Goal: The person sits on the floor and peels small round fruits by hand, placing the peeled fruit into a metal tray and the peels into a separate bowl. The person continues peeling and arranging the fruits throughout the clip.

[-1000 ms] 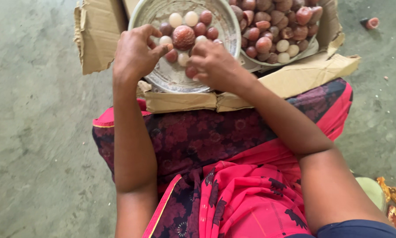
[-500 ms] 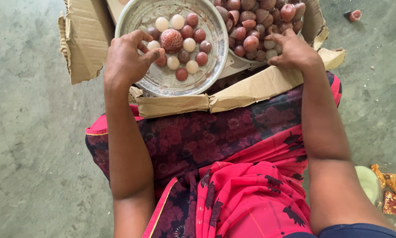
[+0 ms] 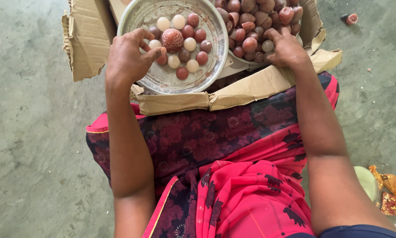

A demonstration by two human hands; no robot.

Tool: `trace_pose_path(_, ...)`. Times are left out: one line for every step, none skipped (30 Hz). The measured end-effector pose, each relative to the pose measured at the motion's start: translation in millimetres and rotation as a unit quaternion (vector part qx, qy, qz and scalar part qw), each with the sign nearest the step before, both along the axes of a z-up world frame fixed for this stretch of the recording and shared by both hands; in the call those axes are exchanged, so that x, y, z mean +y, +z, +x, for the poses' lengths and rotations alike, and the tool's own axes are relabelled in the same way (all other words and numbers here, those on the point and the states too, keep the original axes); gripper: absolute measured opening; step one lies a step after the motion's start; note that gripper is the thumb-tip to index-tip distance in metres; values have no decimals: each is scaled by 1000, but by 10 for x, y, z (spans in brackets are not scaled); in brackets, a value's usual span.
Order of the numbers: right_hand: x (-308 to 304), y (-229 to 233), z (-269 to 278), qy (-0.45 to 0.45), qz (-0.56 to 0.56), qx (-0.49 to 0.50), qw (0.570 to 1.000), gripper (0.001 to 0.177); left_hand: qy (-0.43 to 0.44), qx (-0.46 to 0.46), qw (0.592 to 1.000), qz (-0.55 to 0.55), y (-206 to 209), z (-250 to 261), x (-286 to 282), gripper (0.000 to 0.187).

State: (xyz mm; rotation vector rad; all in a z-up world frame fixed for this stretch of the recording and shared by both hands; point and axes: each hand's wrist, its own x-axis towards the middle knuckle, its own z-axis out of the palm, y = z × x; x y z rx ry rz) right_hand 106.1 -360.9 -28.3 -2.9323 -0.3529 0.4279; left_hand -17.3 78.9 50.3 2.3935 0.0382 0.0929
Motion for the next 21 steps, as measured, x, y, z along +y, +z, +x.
trace_pose_path(8, -7, 9, -4, -8, 4, 1000, 74, 3, 5, 1000, -1, 6, 0, -6, 42)
trace_pose_path(22, -16, 9, -9, -16, 10, 1000, 72, 7, 11, 1000, -2, 13, -3, -8, 42)
trace_pose_path(34, -24, 5, -18, -11, 8, 1000, 71, 10, 17, 1000, -3, 18, -7, -8, 43)
trace_pose_path(42, -26, 2, -26, -7, 5, 1000, 71, 10, 17, 1000, -4, 23, -8, -8, 43)
trace_pose_path(43, -29, -4, -35, -2, 3, 999, 71, 10, 16, 1000, -5, 26, -10, -7, 43)
trace_pose_path(39, -35, -13, -29, -5, -6, 1000, 67, 11, 17, 1000, -6, 26, -19, -3, 43)
trace_pose_path(24, -41, -25, -22, -9, -15, 1000, 62, 8, 11, 1000, -5, 25, -23, 0, 43)
trace_pose_path(6, -54, -35, -16, -12, -23, 1000, 58, 6, 6, 1000, -4, 26, -25, 2, 44)
trace_pose_path(-9, -70, -30, -12, -10, -36, 999, 59, 4, 0, 1000, -3, 26, -24, 4, 44)
trace_pose_path(-27, -92, -21, -9, -9, -48, 999, 60, 4, -1, 1000, -1, 23, -22, 4, 45)
trace_pose_path(-42, -118, -8, -6, -8, -61, 998, 61, 5, -2, 1000, 1, 20, -20, 3, 45)
trace_pose_path(-54, -145, 13, -6, -29, -55, 998, 59, 4, -3, 1000, 2, 19, -17, 1, 46)
trace_pose_path(-64, -169, 37, -6, -50, -48, 998, 58, 3, -4, 1000, 0, 19, -20, 0, 46)
trace_pose_path(-74, -186, 59, -6, -70, -42, 997, 56, 2, -5, 1000, -1, 23, -23, -1, 46)
trace_pose_path(-90, -186, 79, -16, -67, -33, 997, 57, 0, -6, 1000, -3, 29, -26, -2, 47)
trace_pose_path(-102, -170, 98, -24, -63, -25, 997, 58, 3, 1, 1000, -7, 34, -32, 1, 47)
trace_pose_path(-99, -144, 106, -33, -60, -16, 998, 60, 6, 9, 1000, -12, 36, -39, 5, 47)
trace_pose_path(-110, -80, 109, -38, -35, -6, 999, 56, 11, 16, 1000, -17, 34, -45, 14, 47)
trace_pose_path(-134, 20, 93, -44, -11, 4, 999, 53, 8, 8, 1000, -15, 27, -42, 27, 47)
trace_pose_path(-85, 100, 76, -47, 14, 15, 999, 50, 8, 2, 1000, -13, 13, -46, 49, 47)
trace_pose_path(-31, 196, 36, -53, 53, 2, 997, 48, 7, -5, 1000, -11, -3, -43, 74, 48)
